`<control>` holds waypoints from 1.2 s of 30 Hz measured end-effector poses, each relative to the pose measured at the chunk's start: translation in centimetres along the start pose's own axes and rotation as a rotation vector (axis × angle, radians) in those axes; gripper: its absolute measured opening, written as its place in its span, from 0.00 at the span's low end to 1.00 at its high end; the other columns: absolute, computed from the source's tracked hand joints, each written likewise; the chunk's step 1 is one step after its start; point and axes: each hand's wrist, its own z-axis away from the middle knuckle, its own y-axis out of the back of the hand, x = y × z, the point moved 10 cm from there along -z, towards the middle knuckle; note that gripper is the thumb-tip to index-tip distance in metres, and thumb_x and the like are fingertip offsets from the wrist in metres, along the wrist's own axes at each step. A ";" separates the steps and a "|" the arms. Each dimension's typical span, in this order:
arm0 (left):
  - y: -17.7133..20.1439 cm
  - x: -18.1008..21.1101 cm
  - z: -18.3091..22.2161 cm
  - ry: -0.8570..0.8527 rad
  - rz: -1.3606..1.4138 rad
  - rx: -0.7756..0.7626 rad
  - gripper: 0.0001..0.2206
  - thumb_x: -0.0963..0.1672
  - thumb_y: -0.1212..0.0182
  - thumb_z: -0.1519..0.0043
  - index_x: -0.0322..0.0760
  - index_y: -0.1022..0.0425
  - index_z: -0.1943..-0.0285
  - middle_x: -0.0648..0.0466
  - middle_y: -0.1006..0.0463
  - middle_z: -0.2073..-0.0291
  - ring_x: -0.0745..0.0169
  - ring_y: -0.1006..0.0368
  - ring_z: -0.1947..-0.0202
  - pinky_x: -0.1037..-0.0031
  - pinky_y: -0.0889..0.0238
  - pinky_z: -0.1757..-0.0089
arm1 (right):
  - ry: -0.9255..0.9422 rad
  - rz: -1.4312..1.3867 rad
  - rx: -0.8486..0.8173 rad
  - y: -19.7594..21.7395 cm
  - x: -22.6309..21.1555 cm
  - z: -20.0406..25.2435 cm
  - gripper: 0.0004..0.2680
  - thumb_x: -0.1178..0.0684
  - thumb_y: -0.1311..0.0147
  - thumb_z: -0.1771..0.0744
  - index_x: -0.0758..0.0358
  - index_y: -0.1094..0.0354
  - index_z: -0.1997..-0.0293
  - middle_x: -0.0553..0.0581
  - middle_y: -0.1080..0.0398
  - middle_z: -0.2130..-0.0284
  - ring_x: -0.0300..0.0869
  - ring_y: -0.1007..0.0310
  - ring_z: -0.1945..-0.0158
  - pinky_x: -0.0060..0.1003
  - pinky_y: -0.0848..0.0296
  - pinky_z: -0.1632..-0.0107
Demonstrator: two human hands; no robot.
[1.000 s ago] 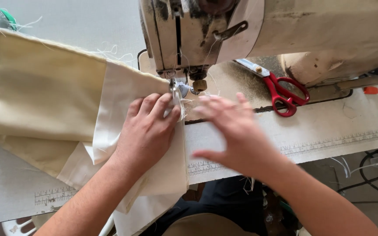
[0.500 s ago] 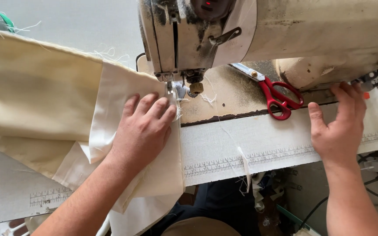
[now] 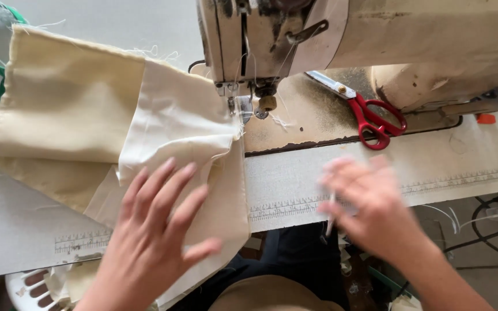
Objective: Sewing components of a tote bag using an industrial sewing machine and trimming excess thread with scissors.
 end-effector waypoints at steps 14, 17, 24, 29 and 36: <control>9.0 1.6 5.2 -0.065 0.111 0.233 0.04 0.41 0.49 0.45 0.34 0.32 0.69 0.54 0.31 0.77 0.58 0.32 0.76 0.73 0.37 0.70 | -0.101 -0.272 0.163 -0.9 -7.3 -1.7 0.14 0.48 0.46 0.38 0.59 0.38 0.50 0.53 0.34 0.56 0.43 0.33 0.54 0.37 0.32 0.53; 7.8 4.2 4.1 -0.207 0.062 0.170 0.05 0.43 0.51 0.42 0.38 0.33 0.69 0.56 0.35 0.79 0.60 0.36 0.79 0.74 0.41 0.73 | 0.057 -0.240 0.223 -0.5 -9.2 -2.7 0.15 0.55 0.49 0.37 0.59 0.42 0.46 0.58 0.38 0.51 0.47 0.37 0.48 0.40 0.37 0.48; 5.1 8.0 2.5 -0.523 -0.066 -0.011 0.09 0.48 0.55 0.36 0.48 0.36 0.70 0.60 0.44 0.83 0.65 0.45 0.85 0.75 0.50 0.80 | 0.357 -0.285 0.420 0.3 -12.6 -2.8 0.04 0.60 0.53 0.35 0.63 0.30 0.66 0.56 0.27 0.67 0.48 0.26 0.57 0.56 0.54 0.39; 2.3 0.5 -3.7 -0.157 0.175 -0.077 0.11 0.47 0.45 0.44 0.33 0.32 0.61 0.49 0.29 0.64 0.51 0.35 0.65 0.64 0.40 0.66 | 0.262 -0.352 0.429 -2.2 -12.1 -2.3 0.05 0.59 0.55 0.35 0.60 0.30 0.64 0.54 0.27 0.65 0.47 0.26 0.56 0.61 0.55 0.38; -5.7 -2.4 -5.4 -0.179 0.014 -0.073 0.11 0.44 0.47 0.43 0.34 0.30 0.55 0.49 0.28 0.53 0.51 0.36 0.47 0.60 0.47 0.47 | 0.188 -0.369 0.368 -3.6 -10.7 -2.0 0.09 0.66 0.57 0.38 0.61 0.29 0.67 0.53 0.27 0.67 0.45 0.26 0.56 0.58 0.53 0.39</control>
